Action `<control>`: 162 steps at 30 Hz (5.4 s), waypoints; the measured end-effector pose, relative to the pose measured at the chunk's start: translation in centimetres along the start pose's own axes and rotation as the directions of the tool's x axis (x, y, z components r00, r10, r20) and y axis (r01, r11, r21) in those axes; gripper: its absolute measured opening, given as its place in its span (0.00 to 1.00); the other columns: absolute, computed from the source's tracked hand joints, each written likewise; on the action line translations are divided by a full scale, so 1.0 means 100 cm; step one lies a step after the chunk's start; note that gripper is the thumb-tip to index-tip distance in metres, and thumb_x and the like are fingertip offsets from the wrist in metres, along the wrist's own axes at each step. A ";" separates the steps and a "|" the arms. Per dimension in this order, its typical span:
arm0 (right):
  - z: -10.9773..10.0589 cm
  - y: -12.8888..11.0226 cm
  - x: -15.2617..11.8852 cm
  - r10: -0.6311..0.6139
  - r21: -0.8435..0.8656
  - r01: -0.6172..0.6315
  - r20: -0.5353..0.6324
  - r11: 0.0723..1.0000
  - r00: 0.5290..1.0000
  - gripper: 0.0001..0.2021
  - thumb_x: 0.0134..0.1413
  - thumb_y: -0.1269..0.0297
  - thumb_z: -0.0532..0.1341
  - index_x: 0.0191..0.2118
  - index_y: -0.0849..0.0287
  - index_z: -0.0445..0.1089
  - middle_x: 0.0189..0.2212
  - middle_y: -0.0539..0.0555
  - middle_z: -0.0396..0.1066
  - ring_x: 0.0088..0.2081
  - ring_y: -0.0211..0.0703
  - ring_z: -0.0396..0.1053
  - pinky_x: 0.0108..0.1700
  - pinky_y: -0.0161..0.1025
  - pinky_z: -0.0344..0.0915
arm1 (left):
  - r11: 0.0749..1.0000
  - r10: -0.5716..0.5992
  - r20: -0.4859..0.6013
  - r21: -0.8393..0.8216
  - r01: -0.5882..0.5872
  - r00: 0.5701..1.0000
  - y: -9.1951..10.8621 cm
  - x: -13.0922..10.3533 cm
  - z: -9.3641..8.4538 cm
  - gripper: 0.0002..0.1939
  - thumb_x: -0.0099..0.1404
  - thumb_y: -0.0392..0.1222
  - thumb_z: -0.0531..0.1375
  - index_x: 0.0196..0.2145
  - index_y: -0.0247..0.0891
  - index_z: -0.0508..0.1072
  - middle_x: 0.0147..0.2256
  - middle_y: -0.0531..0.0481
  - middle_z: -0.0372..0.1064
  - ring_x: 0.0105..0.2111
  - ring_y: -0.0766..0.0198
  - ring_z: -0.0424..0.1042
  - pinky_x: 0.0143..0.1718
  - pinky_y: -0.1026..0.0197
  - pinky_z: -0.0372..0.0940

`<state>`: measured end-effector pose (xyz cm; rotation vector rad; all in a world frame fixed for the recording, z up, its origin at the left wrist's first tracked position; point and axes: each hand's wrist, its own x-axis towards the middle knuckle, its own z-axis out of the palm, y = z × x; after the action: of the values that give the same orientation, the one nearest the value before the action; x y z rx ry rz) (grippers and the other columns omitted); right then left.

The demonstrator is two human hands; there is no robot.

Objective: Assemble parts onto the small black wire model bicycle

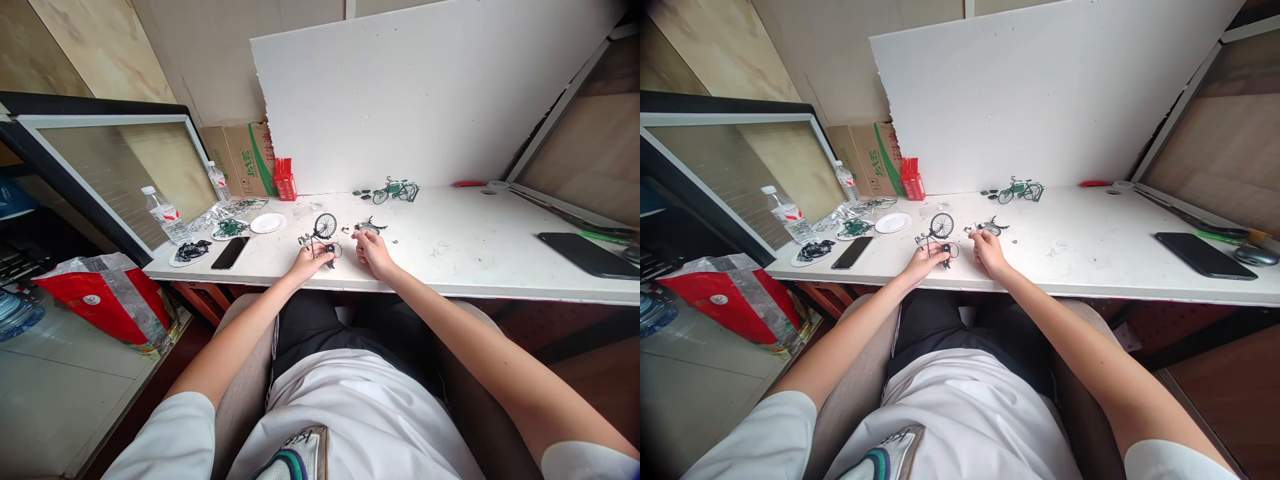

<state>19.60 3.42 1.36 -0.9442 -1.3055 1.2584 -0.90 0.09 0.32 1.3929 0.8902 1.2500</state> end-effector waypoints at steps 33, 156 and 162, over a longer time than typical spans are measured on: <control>0.003 -0.003 -0.007 -0.116 -0.350 0.223 0.301 0.910 0.947 0.28 0.52 0.35 0.66 0.32 0.62 0.77 0.30 0.54 0.75 0.32 0.40 0.65 0.38 0.39 0.62 | 0.999 0.028 0.045 -0.031 -0.026 0.999 -0.017 0.007 -0.005 0.27 0.54 0.45 0.76 0.50 0.32 0.80 0.50 0.36 0.80 0.51 0.48 0.78 0.59 0.42 0.69; 0.007 0.000 0.007 0.042 -0.022 -0.037 0.360 0.999 0.932 0.21 0.50 0.48 0.73 0.40 0.62 0.79 0.21 0.45 0.61 0.22 0.30 0.44 0.24 0.35 0.40 | 0.993 0.030 -0.041 -0.114 -0.034 0.999 -0.014 0.010 -0.002 0.22 0.52 0.41 0.77 0.43 0.32 0.80 0.41 0.41 0.81 0.43 0.56 0.79 0.52 0.49 0.72; 0.010 0.004 0.007 0.020 -0.041 -0.010 0.257 0.999 0.966 0.23 0.43 0.48 0.77 0.38 0.62 0.80 0.31 0.52 0.73 0.23 0.29 0.49 0.24 0.34 0.45 | 0.994 0.016 -0.080 -0.107 -0.024 0.997 -0.016 0.012 0.000 0.22 0.50 0.40 0.77 0.42 0.31 0.81 0.41 0.41 0.81 0.41 0.56 0.80 0.51 0.49 0.72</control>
<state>18.52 3.96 1.13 -0.8386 -1.5314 1.4073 -0.51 1.57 -0.93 1.2773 0.8514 1.3562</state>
